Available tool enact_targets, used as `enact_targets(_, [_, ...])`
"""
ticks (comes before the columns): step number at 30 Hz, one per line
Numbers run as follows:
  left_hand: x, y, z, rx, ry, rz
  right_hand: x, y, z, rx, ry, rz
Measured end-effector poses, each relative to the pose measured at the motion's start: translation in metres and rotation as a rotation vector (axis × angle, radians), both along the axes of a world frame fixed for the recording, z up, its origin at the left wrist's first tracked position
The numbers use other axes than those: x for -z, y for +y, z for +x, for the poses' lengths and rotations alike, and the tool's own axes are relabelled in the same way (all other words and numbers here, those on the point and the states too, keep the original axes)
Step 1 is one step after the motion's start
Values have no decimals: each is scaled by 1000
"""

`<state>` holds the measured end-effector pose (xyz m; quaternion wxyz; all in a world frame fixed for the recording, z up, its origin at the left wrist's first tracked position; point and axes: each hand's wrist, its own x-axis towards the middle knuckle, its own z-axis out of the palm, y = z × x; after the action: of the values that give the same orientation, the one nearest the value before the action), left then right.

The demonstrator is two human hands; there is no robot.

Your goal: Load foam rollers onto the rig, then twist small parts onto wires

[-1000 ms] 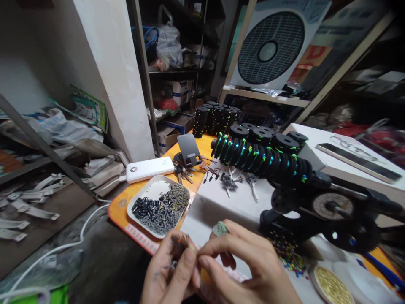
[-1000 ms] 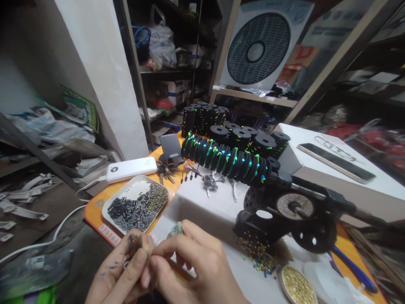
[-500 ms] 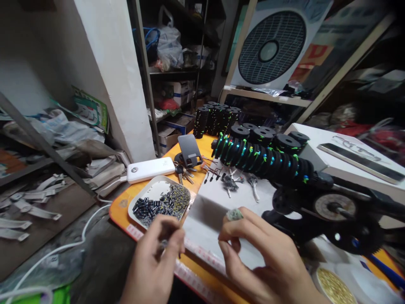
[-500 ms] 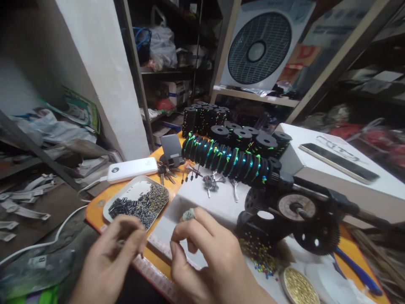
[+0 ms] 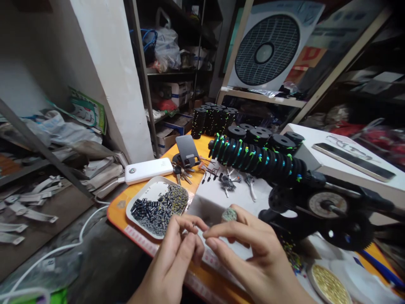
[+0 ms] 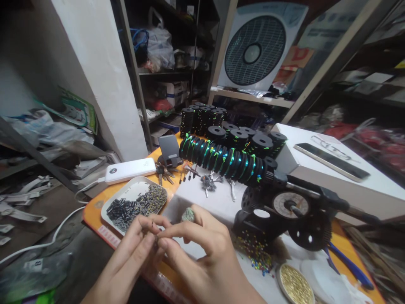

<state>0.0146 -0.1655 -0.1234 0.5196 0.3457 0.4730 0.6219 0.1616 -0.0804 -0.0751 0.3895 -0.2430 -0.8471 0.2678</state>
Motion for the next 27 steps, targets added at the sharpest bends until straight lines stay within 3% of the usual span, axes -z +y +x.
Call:
enact_targets(5, [-2, 2, 10, 10, -143, 15, 8, -1, 1, -11, -20, -24])
enact_targets(12, [0, 0, 24, -174, -29, 26, 10, -10, 1, 10, -28, -28])
enact_targets(17, [5, -2, 22, -231, -135, 69, 7, -8, 4, -36, -70, 7])
enact_targets(20, [7, -4, 16, -218, -167, 113, 5, -5, 5, -83, -127, 72])
enact_targets(27, [6, -8, 7, -98, -246, 44, 8, -4, 3, -85, -167, 205])
